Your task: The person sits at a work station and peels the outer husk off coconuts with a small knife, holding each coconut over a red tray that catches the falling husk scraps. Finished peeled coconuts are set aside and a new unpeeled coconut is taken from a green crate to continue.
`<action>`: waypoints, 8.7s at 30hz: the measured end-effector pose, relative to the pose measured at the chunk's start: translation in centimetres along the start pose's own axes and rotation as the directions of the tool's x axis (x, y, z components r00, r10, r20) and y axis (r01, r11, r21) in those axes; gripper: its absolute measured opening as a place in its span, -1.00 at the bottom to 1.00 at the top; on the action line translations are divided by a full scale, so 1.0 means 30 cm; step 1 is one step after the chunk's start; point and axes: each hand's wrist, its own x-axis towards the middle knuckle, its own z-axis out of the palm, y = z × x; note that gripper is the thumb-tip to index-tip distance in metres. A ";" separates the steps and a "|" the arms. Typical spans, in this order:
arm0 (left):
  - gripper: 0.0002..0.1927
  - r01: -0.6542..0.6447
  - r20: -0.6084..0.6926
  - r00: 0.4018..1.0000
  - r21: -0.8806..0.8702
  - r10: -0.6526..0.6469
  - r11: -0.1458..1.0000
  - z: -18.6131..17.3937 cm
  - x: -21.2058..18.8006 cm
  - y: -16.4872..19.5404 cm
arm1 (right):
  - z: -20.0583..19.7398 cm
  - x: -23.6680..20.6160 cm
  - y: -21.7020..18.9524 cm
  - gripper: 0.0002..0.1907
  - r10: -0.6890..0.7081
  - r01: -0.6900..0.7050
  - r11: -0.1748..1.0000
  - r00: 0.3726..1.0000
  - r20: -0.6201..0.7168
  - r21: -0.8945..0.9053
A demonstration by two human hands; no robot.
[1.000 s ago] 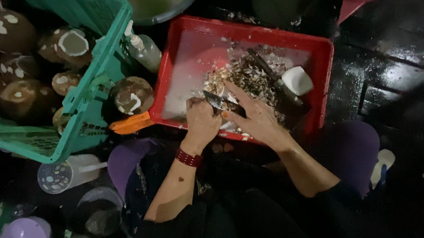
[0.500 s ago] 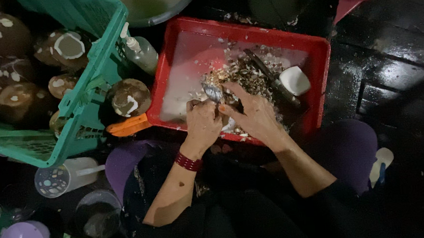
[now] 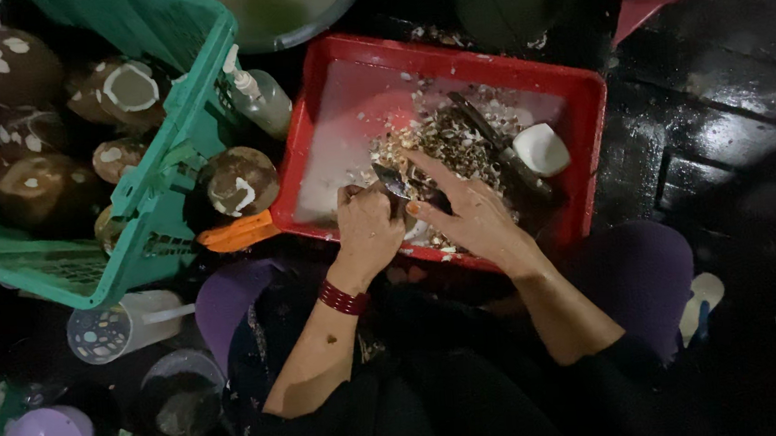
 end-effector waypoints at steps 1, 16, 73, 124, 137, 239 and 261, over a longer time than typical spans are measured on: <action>-0.84 0.018 0.025 1.000 0.007 -0.018 1.000 -0.001 0.002 0.003 | 0.005 0.003 -0.002 -0.27 0.164 -0.162 0.986 0.986 0.041 -0.047; -0.54 -0.046 -0.013 0.999 -0.033 0.046 0.998 -0.003 -0.001 0.055 | 0.061 0.044 0.124 -0.50 0.308 -0.262 0.883 0.949 -0.061 0.390; -0.72 0.432 0.461 0.880 -0.878 -0.119 -0.205 0.101 -0.065 -0.080 | -0.002 0.031 0.239 -0.54 0.306 -0.234 0.326 0.943 0.132 0.916; 0.01 0.070 0.030 0.995 -0.879 -0.092 0.472 -0.018 0.030 -0.040 | 0.084 0.038 0.226 -0.50 0.433 -0.384 0.297 0.870 0.235 0.875; -0.50 0.352 0.511 0.847 -0.744 -0.145 -0.568 0.062 -0.013 0.030 | 0.083 0.059 0.233 -0.32 0.018 0.119 0.462 0.989 -0.144 0.879; -0.40 0.750 -0.203 0.574 -0.259 -0.793 0.609 0.048 0.995 -0.593 | 0.131 1.339 0.111 -0.31 0.054 0.043 0.902 0.976 0.210 -0.429; -0.39 0.246 0.254 0.884 -0.967 -0.391 -0.072 0.280 0.574 0.054 | -0.165 0.494 0.303 -0.18 0.422 -0.237 0.664 0.901 -0.095 0.709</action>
